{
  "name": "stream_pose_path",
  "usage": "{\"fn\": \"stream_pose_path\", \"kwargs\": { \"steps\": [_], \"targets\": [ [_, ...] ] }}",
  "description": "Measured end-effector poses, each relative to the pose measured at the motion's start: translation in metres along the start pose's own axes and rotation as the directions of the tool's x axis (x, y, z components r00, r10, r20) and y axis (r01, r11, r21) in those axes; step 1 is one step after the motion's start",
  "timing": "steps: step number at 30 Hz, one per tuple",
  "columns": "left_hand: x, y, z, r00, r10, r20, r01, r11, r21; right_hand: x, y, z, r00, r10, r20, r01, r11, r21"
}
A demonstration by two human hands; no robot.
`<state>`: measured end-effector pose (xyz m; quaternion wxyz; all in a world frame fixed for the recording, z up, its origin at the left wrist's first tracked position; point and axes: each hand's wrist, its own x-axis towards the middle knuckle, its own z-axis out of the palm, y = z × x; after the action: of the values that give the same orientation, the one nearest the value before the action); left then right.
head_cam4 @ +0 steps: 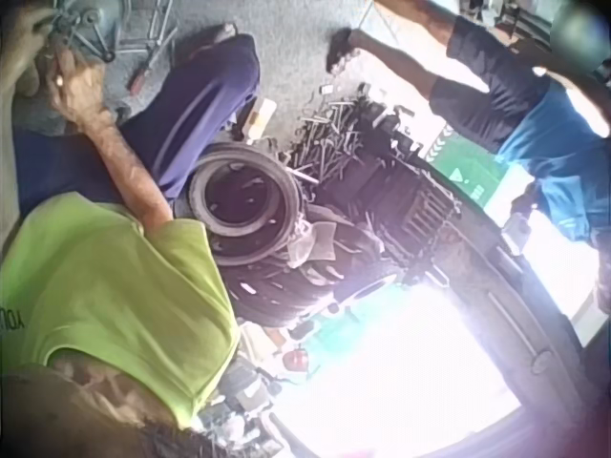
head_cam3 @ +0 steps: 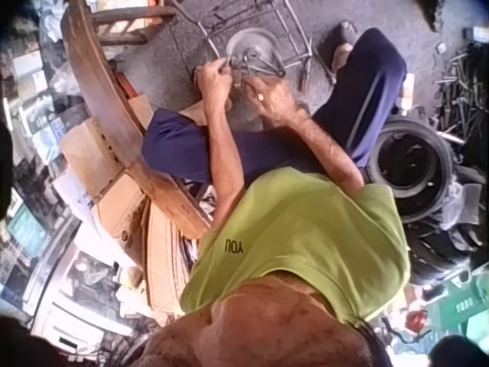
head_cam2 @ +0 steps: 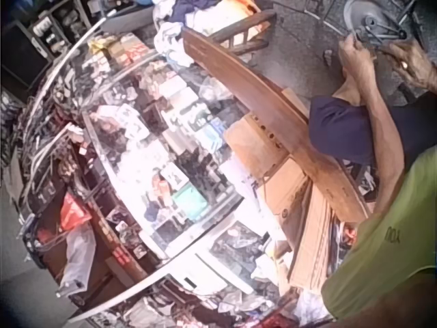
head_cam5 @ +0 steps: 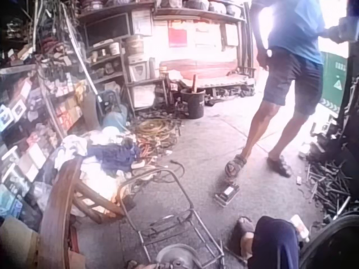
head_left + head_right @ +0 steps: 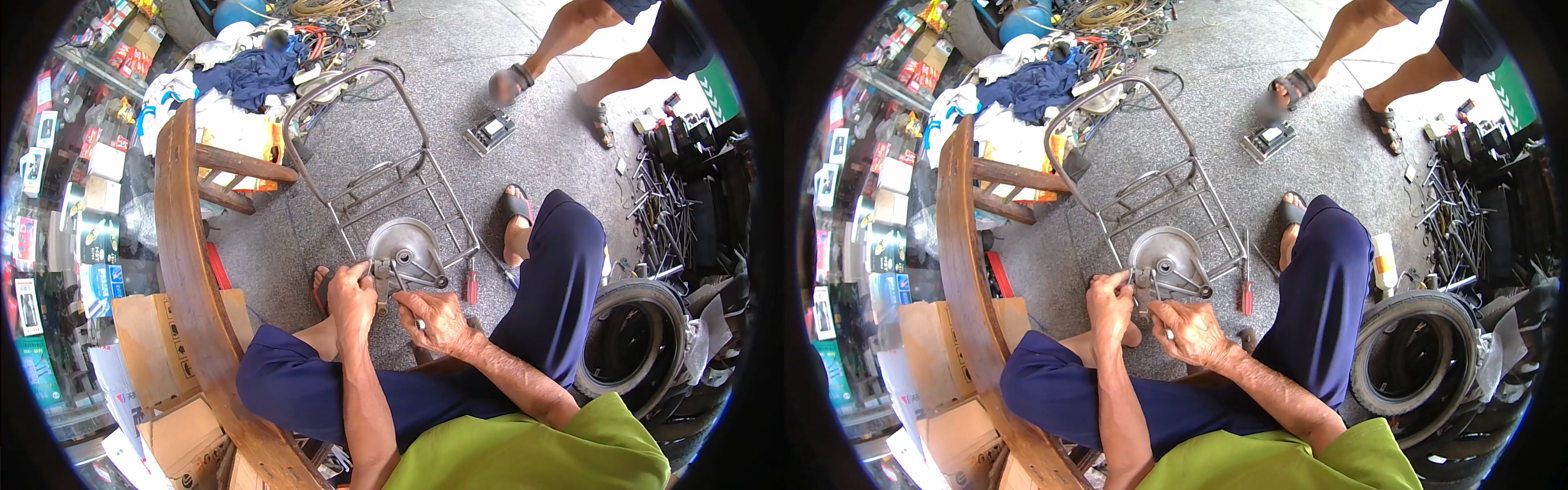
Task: The person sits on a low chair and uses two wrenches to tighten a bolt on a small metal component resting on a metal rack. The person repeatedly adjusts the wrenches and rotates the component to secure the fastener.
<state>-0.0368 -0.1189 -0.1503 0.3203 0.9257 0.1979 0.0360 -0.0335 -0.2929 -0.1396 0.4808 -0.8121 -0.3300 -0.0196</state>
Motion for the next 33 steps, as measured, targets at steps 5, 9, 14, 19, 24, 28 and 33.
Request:
{"fn": "stream_pose_path", "kwargs": {
  "steps": [5,9,14,19,24,28,33],
  "targets": [
    [-0.004,-0.042,0.037,0.979,-0.203,-0.027,0.161,0.845,-0.511,0.0,-0.001,0.003,1.0,-0.009,0.004,0.009,1.0,-0.008],
    [-0.004,-0.042,0.039,0.989,-0.138,-0.056,0.089,0.847,-0.525,-0.003,0.0,0.001,1.0,0.017,0.024,-0.016,1.0,-0.019],
    [-0.006,-0.042,0.036,0.968,-0.24,-0.074,0.16,0.817,-0.555,-0.004,0.0,0.001,0.999,0.022,0.028,-0.021,1.0,-0.015],
    [-0.006,-0.02,0.022,0.961,-0.188,-0.204,0.122,0.947,-0.299,-0.004,-0.001,0.0,0.999,0.017,0.034,-0.017,1.0,-0.006],
    [-0.008,-0.026,0.034,0.984,-0.147,-0.101,0.101,0.926,-0.363,-0.005,0.0,0.002,1.0,0.01,0.021,-0.01,1.0,-0.002],
    [-0.009,-0.023,0.031,0.984,-0.157,-0.083,0.111,0.909,-0.401,-0.006,0.001,0.003,1.0,0.003,0.03,-0.003,1.0,0.003],
    [-0.012,0.003,0.011,0.995,0.017,-0.1,-0.023,0.998,-0.063,-0.007,0.002,0.004,0.999,0.005,0.045,-0.004,1.0,-0.018]
  ]
}}
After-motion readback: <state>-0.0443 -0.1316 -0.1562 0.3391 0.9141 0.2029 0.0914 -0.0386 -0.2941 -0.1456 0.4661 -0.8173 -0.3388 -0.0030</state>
